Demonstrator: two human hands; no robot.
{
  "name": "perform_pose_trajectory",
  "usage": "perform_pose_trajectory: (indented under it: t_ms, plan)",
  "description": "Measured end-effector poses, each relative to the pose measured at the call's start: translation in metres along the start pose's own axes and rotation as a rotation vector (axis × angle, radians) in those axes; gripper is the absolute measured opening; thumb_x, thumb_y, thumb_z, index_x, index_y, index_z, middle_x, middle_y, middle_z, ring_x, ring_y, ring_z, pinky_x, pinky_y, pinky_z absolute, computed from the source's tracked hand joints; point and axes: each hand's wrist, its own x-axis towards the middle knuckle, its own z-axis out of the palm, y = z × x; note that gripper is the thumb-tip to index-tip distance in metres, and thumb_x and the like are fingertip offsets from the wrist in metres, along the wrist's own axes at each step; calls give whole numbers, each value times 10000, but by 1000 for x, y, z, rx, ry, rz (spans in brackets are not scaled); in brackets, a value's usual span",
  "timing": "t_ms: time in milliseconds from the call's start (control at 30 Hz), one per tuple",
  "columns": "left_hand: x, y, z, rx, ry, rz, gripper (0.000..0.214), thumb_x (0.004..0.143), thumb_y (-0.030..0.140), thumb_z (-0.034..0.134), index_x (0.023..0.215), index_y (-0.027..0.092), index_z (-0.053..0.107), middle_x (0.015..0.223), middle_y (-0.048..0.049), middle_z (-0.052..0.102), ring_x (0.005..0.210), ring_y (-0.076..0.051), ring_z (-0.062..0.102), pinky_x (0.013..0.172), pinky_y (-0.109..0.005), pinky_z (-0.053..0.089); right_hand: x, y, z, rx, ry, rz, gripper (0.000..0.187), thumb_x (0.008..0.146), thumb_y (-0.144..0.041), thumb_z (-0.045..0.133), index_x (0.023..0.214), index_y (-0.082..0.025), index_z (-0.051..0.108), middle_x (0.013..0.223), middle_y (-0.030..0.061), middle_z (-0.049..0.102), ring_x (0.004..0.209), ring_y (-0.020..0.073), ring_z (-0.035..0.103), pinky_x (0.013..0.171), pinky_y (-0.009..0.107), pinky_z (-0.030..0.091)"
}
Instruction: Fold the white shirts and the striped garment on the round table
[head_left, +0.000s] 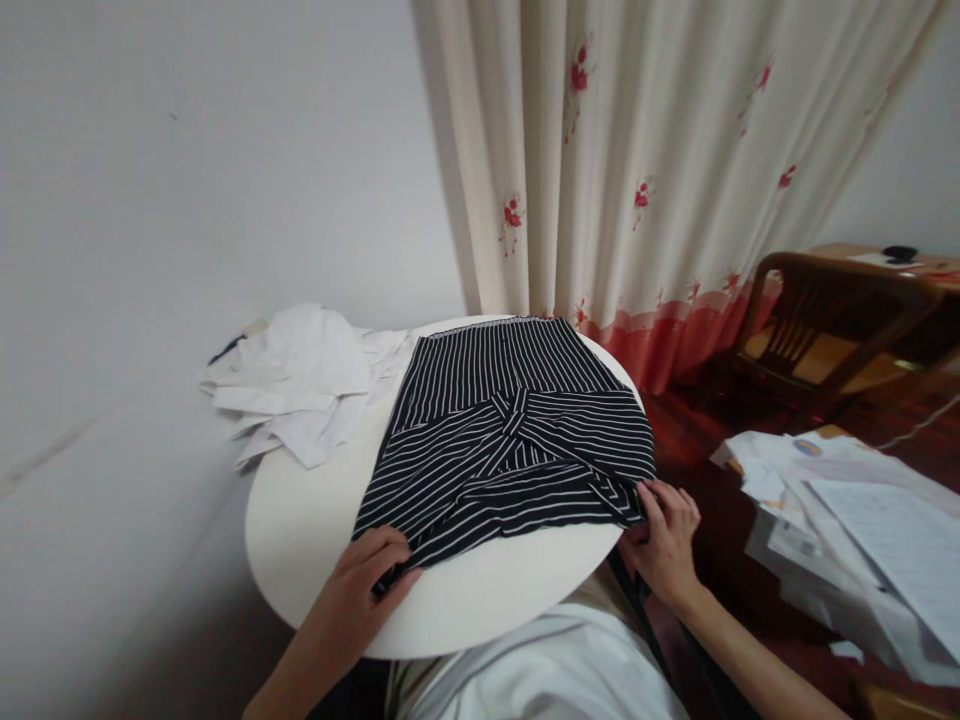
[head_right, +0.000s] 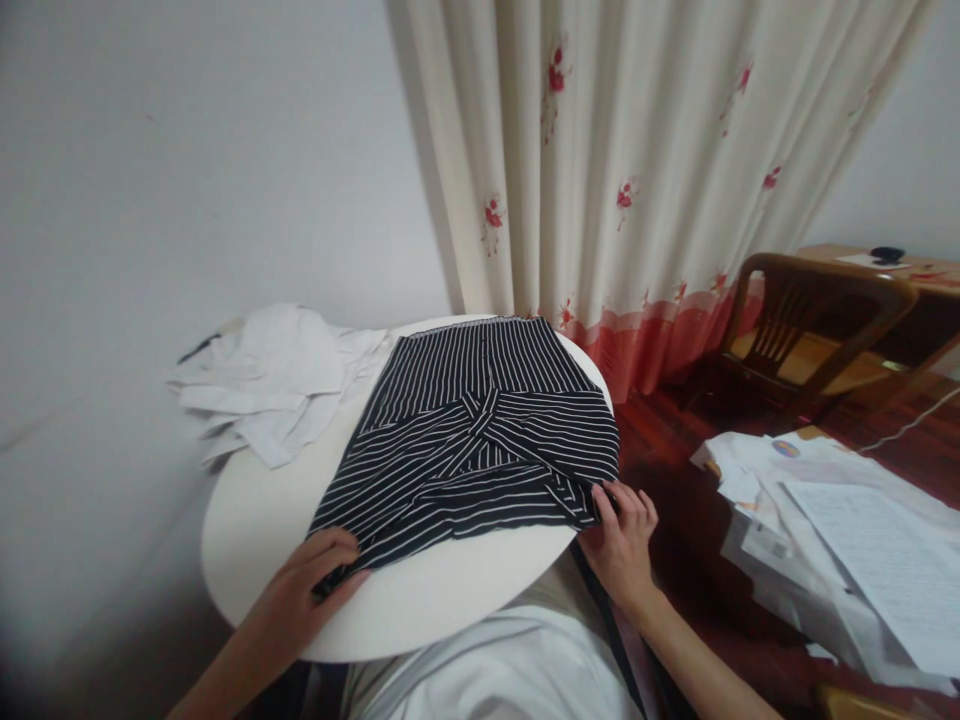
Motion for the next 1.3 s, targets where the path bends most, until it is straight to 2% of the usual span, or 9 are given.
perform_pose_trajectory:
  t_ms: [133, 300, 367, 467, 600, 767, 967, 1200, 1300]
  plan:
    - [-1, -2, 3, -6, 21, -26, 177, 925, 368, 610, 841, 226, 674, 936, -35, 680, 905, -189, 666, 846, -283, 559, 2, -2, 4, 22, 96, 43, 698, 855, -163, 534, 1512, -315, 352, 1311, 125, 492, 1206, 335, 484, 1052, 660, 330]
    - [-1, -6, 2, -23, 126, -52, 310, 935, 497, 593, 847, 216, 690, 933, -59, 690, 891, -201, 679, 825, -294, 577, 6, 9, -12, 168, 105, 29, 531, 841, -140, 533, 1338, -326, 543, 1221, 95, 537, 1134, 321, 528, 983, 624, 415]
    - [-1, -8, 2, -37, 146, -60, 341, 932, 527, 589, 839, 217, 695, 924, -60, 691, 884, -202, 682, 821, -296, 581, 7, 17, -21, 235, 76, 3, 421, 843, -152, 565, 1229, -313, 612, 1178, 85, 571, 1099, 314, 549, 941, 595, 450]
    - [-2, -11, 3, -49, 156, -68, 358, 926, 553, 588, 839, 224, 698, 928, -56, 692, 887, -203, 681, 835, -302, 578, 14, 29, -36, 303, -34, -42, 261, 865, -164, 595, 1076, -297, 674, 1138, 71, 623, 1091, 306, 565, 938, 579, 455]
    - [-5, -17, 3, -40, 148, -99, 390, 915, 586, 590, 805, 225, 686, 933, -55, 685, 906, -210, 667, 848, -308, 563, 30, 40, -48, 368, -159, 27, 114, 925, -246, 585, 924, -270, 696, 1109, 70, 656, 1137, 303, 552, 977, 569, 447]
    - [-8, -20, 0, 8, 81, -114, 397, 929, 545, 576, 711, 227, 669, 915, -51, 663, 891, -212, 638, 842, -323, 534, 38, 44, -46, 461, -238, 219, 254, 955, -389, 564, 765, -243, 650, 1107, 82, 645, 1127, 283, 561, 999, 523, 455]
    - [-17, -20, -4, 82, 73, -142, 332, 912, 456, 592, 686, 236, 695, 968, -53, 647, 922, -230, 605, 830, -359, 506, 25, 50, -37, 584, -261, 422, 307, 943, -454, 577, 750, -221, 630, 1149, 90, 633, 1116, 273, 594, 991, 458, 457]
    - [-27, -15, -3, 97, 136, -261, 330, 883, 482, 619, 676, 235, 692, 1077, -64, 654, 1020, -261, 602, 914, -405, 507, 15, 47, -29, 585, -199, 533, 280, 896, -468, 612, 766, -220, 607, 1173, 90, 636, 1125, 269, 590, 1054, 472, 404]
    - [-30, -8, -10, -5, 195, -338, 334, 926, 481, 557, 749, 226, 682, 1095, -67, 667, 1037, -251, 625, 926, -390, 522, 13, 44, -28, 555, -177, 547, 278, 878, -482, 614, 776, -223, 603, 1164, 84, 644, 1110, 271, 598, 1065, 486, 398]
